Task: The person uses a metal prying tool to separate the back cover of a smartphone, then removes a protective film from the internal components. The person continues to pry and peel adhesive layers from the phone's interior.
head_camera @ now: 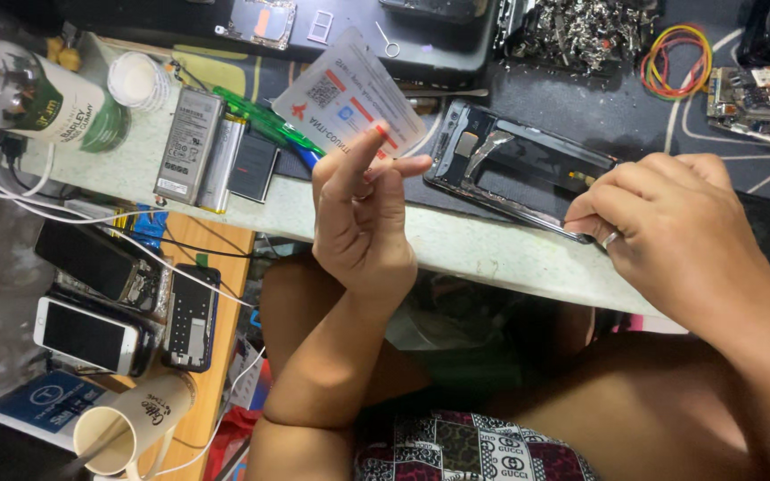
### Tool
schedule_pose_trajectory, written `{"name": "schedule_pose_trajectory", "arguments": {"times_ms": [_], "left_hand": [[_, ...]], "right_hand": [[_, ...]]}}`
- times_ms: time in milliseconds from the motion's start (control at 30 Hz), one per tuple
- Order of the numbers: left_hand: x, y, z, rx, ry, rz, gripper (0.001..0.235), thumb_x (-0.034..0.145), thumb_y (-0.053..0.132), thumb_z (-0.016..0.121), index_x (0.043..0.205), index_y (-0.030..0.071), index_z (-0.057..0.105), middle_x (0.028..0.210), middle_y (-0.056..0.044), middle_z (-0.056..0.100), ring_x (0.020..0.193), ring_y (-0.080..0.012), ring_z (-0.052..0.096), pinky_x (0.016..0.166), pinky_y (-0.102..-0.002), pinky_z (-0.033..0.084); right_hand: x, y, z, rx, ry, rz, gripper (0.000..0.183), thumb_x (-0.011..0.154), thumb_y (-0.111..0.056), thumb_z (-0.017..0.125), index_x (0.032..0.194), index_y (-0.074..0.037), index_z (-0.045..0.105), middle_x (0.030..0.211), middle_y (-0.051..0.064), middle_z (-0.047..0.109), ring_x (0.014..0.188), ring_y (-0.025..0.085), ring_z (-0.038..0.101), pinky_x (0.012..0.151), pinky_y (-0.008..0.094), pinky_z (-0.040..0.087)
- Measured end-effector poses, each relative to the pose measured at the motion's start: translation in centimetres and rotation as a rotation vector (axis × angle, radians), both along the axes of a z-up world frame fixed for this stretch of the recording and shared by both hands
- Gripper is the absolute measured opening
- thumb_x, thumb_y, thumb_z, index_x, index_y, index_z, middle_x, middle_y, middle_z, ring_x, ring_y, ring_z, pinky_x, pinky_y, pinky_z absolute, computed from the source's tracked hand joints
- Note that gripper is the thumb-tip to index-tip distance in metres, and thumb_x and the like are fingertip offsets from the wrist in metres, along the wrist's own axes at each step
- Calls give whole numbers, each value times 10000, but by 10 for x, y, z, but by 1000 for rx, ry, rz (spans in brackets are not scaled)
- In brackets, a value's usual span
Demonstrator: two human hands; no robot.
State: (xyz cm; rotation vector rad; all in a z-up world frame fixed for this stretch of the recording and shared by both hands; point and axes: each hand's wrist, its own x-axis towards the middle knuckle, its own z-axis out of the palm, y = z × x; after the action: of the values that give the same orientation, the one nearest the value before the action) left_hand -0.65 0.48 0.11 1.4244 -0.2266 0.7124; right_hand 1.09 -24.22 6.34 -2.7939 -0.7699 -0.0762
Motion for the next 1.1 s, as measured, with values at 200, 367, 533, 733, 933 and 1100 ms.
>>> {"name": "schedule_pose_trajectory", "arguments": {"times_ms": [200,367,533,733,933,1100], "left_hand": [[0,0,0,-30,-12,0,283,1176,-56,526,1453,-5,510,1399,-94,533,1062,-180,740,981,-250,589],[1,0,-1,-31,-18,-7,295,1175,-61,525,1463,-1,499,1409,-91,523,1073,-177,735,992,-253,591],[2,-1,-1,-34,-25,-7,303,1174,-72,524,1468,0,500,1405,-90,528,1083,-174,735,993,-248,594],[4,-1,-2,-36,-20,-26,311,1175,-72,510,1476,-1,486,1422,-88,507,1127,-181,724,1028,-256,585],[3,-1,-3,-39,-18,-11,321,1172,-80,521,1480,1,486,1424,-91,512,1120,-182,729,1025,-251,573],[3,-1,-5,-27,-20,-9,325,1181,-79,513,1491,14,477,1433,-78,511,1132,-177,731,1028,-248,581]], "right_hand": [[1,13,14,-37,-80,21,248,774,-254,802,999,-169,744,1030,15,676,1042,258,607,951,415,425],[9,30,17,33,-181,140,631,707,-398,808,1258,-108,702,1287,142,653,1172,372,587,979,460,437],[9,30,19,45,-198,154,404,837,-265,757,1195,-83,714,1260,141,699,1121,341,672,935,457,517],[12,10,2,403,46,-183,231,1107,-151,627,1289,-31,704,1064,144,757,896,212,715,794,318,547],[25,-13,-22,809,454,-347,238,1117,-138,575,1253,23,687,943,68,721,820,95,645,773,231,525],[24,-19,-27,883,553,-388,246,1100,-132,588,1273,10,691,911,64,708,784,93,630,750,219,509]]}}
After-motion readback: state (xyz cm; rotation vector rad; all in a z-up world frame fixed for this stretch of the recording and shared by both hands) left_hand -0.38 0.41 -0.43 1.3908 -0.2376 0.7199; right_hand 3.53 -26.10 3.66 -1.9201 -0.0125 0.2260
